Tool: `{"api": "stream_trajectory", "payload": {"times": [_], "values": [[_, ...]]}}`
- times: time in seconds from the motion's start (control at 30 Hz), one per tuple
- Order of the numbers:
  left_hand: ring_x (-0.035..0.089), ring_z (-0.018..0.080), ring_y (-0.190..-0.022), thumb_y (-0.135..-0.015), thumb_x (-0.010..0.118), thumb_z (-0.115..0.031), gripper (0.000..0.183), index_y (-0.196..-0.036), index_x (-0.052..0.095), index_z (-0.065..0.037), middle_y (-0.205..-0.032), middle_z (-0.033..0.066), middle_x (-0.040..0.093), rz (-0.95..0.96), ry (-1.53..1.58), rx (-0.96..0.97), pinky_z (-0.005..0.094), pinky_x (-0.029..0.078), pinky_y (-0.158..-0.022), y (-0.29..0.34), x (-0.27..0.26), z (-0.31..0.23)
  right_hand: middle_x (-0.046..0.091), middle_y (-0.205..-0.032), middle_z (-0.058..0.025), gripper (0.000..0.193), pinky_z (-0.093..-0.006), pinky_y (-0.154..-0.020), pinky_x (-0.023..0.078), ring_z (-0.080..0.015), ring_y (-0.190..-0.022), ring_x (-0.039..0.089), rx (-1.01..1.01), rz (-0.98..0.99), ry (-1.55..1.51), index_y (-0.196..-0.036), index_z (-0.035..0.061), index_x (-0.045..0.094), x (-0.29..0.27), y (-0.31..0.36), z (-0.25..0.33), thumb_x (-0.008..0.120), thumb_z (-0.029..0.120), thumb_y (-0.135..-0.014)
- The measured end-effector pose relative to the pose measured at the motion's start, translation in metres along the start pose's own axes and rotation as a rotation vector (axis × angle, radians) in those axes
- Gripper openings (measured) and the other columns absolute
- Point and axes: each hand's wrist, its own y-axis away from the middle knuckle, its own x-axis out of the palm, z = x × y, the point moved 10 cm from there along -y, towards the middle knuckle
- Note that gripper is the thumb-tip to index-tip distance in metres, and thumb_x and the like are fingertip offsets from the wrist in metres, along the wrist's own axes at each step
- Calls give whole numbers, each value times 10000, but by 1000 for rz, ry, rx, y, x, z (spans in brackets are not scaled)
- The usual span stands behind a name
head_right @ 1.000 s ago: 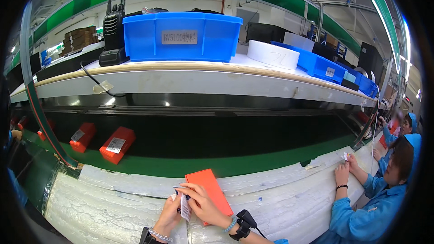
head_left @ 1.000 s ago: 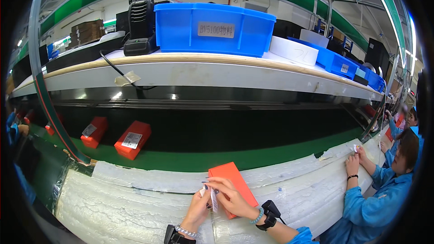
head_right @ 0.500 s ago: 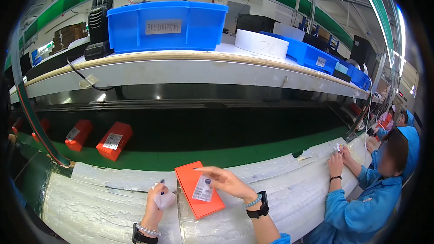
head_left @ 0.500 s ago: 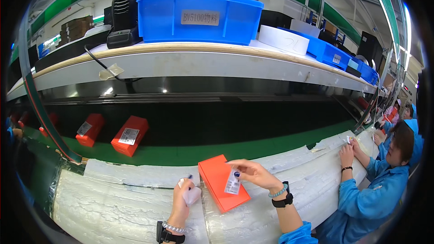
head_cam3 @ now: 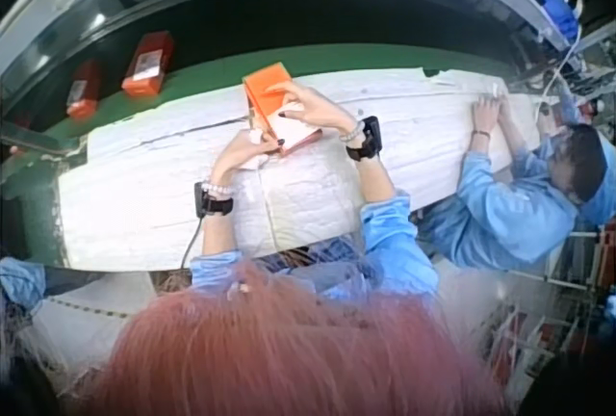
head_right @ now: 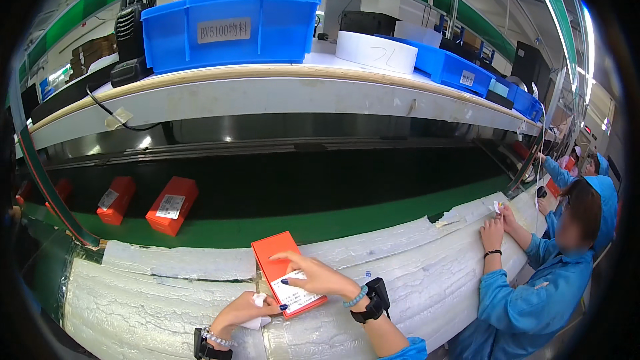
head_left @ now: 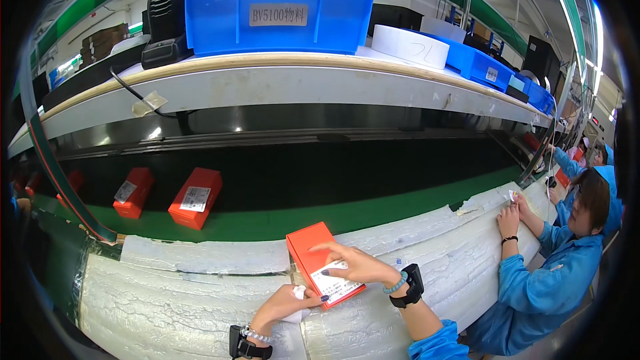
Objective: The worker is applying identification labels to small red rectangular boxes on a workstation.
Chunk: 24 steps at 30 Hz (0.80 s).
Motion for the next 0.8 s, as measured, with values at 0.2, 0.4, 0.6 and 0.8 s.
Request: {"api": "stream_trajectory", "payload": {"times": [0.2, 0.4, 0.6, 0.8], "values": [[546, 56, -674, -760, 754, -187, 159, -779, 669, -53, -734, -11, 633, 3, -23, 3, 209, 439, -615, 0, 1, -1, 650, -893, -100, 556, -371, -922, 426, -197, -916, 607, 59, -12, 35, -1342, 117, 413, -1, 0, -1, 607, 28, -828], [542, 53, -676, -765, 749, -197, 166, -771, 660, -57, -734, -16, 629, 13, -42, -8, 209, 437, -620, 0, 3, -2, 657, -908, -102, 563, -377, -937, 423, -206, -953, 609, 68, 5, 36, -1344, 122, 411, 0, -1, -3, 609, 24, -826], [545, 57, -680, -764, 749, -205, 171, -764, 654, -62, -739, -15, 629, 5, -57, -18, 206, 434, -624, 2, 3, -4, 649, -894, -89, 554, -378, -948, 422, -191, -933, 604, 79, -2, 31, -1337, 121, 421, 1, -1, -5, 606, 23, -825], [545, 59, -676, -761, 751, -200, 171, -770, 653, -59, -734, -12, 627, 8, -19, -32, 207, 432, -619, 3, 5, -4, 601, -818, -49, 551, -360, -933, 426, -164, -837, 582, 59, -11, 46, -1338, 126, 431, 2, 0, -6, 602, 25, -823]]}}
